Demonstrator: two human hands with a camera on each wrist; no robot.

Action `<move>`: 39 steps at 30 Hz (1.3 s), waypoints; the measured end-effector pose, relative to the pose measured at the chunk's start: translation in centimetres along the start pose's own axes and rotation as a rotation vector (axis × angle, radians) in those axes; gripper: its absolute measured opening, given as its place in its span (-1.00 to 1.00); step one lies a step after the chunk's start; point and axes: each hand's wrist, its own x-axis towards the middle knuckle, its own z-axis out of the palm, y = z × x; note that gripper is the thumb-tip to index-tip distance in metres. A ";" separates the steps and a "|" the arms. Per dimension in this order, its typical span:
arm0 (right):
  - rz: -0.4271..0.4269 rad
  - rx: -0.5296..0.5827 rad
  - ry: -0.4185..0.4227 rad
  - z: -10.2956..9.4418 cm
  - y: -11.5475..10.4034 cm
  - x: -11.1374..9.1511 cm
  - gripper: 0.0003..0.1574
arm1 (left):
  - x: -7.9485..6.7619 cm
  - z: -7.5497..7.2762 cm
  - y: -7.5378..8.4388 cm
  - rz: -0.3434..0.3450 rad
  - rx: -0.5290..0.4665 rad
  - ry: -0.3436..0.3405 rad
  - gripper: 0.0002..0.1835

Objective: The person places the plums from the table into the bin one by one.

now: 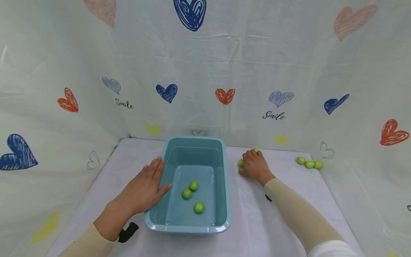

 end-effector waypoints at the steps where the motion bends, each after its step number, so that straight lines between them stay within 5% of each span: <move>1: -0.009 -0.003 0.012 -0.1 0.1 -0.1 -0.37 | 0.0 0.0 0.0 0.000 -0.001 -0.001 -0.10; 22: -0.151 -0.060 0.284 -4.6 0.6 -1.3 -0.49 | -0.1 -0.2 -0.1 0.005 0.027 -0.009 -0.08; 39: -0.177 0.157 0.501 -12.8 -0.9 -0.9 -0.58 | 0.1 -0.4 0.1 0.013 0.044 -0.010 -0.07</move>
